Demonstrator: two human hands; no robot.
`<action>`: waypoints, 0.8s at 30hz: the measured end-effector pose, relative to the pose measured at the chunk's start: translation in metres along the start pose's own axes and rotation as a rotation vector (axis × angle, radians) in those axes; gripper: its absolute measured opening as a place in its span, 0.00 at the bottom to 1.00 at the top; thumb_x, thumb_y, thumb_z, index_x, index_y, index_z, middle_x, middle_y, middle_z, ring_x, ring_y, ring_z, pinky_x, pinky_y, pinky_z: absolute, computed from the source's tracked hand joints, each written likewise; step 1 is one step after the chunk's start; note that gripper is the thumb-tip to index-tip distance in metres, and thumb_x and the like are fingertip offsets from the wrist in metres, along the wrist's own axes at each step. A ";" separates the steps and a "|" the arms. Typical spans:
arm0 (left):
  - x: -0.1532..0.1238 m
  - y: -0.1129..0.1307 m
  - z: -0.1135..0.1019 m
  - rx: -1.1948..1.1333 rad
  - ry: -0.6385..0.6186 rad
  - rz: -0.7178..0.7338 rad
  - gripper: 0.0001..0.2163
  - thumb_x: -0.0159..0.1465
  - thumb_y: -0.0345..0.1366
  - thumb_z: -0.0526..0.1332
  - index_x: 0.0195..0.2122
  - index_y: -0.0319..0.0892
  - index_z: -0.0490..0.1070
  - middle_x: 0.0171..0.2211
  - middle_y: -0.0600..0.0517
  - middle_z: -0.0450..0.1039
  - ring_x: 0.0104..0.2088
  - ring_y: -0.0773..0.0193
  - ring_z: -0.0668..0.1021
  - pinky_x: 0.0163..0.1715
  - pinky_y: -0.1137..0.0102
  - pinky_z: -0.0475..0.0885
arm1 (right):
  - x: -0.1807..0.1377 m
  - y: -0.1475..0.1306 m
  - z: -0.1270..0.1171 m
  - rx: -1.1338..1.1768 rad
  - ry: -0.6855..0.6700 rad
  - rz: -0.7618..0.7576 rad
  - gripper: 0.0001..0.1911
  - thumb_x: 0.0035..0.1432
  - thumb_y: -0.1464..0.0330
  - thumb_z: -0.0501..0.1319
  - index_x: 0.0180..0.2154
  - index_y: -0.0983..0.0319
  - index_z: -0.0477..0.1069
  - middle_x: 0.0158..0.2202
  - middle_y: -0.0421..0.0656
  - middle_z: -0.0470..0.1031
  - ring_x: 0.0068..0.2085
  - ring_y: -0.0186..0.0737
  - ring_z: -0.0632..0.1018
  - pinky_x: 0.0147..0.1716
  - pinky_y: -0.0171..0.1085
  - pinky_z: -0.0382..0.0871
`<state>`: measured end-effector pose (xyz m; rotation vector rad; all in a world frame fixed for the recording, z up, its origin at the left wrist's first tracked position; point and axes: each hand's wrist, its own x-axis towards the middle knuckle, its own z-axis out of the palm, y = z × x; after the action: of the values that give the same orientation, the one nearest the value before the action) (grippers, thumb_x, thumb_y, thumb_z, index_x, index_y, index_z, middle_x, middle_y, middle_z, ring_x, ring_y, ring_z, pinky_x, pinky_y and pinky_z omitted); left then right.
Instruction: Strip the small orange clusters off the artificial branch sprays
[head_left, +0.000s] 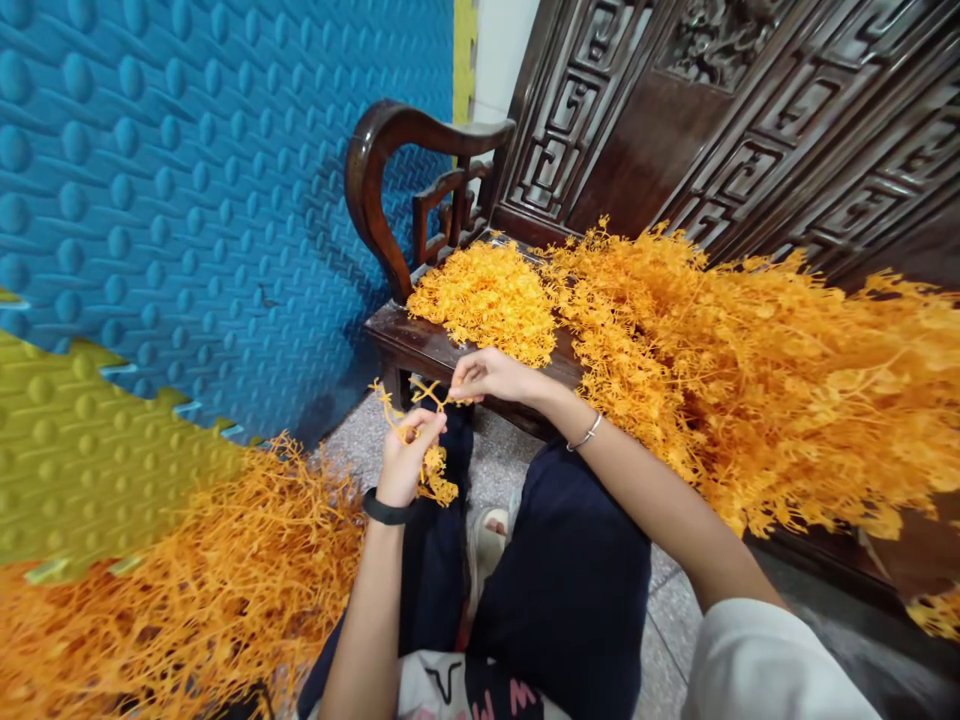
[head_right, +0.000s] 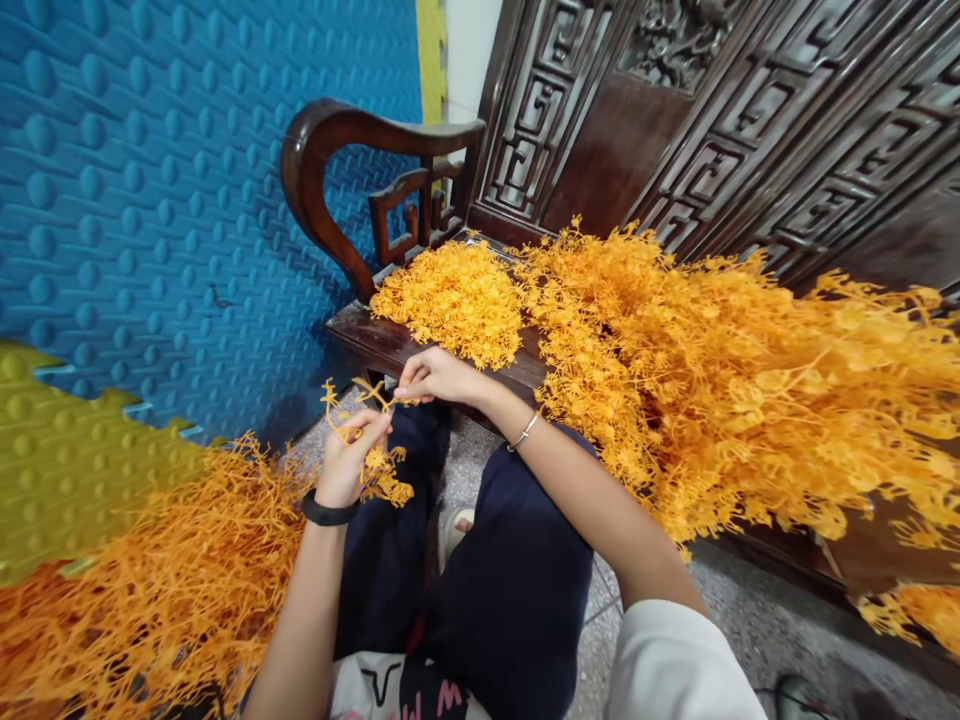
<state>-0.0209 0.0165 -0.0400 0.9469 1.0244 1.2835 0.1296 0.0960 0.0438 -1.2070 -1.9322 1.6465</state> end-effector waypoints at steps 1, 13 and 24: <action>0.000 0.000 0.000 -0.010 -0.037 -0.040 0.12 0.52 0.43 0.64 0.21 0.39 0.68 0.16 0.58 0.59 0.17 0.76 0.60 0.16 0.77 0.53 | -0.001 -0.001 -0.005 -0.040 0.008 -0.009 0.10 0.43 0.68 0.65 0.24 0.68 0.67 0.18 0.37 0.68 0.20 0.26 0.67 0.22 0.30 0.61; -0.009 0.002 0.025 -0.342 -0.130 -0.191 0.15 0.54 0.42 0.63 0.19 0.40 0.58 0.14 0.61 0.52 0.13 0.78 0.57 0.12 0.79 0.49 | 0.006 -0.006 -0.044 -0.230 0.351 -0.264 0.05 0.45 0.73 0.61 0.23 0.66 0.65 0.22 0.38 0.68 0.25 0.28 0.68 0.27 0.31 0.62; -0.008 -0.014 0.029 0.007 -0.144 -0.094 0.13 0.52 0.41 0.64 0.20 0.38 0.66 0.16 0.59 0.56 0.18 0.76 0.59 0.18 0.78 0.52 | 0.019 0.042 -0.131 -0.337 1.072 -0.381 0.10 0.46 0.69 0.61 0.34 0.63 0.69 0.42 0.46 0.68 0.42 0.38 0.72 0.40 0.39 0.68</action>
<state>0.0109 0.0079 -0.0441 0.9705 0.9504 1.1182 0.2278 0.1936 0.0362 -1.3152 -1.5533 0.3073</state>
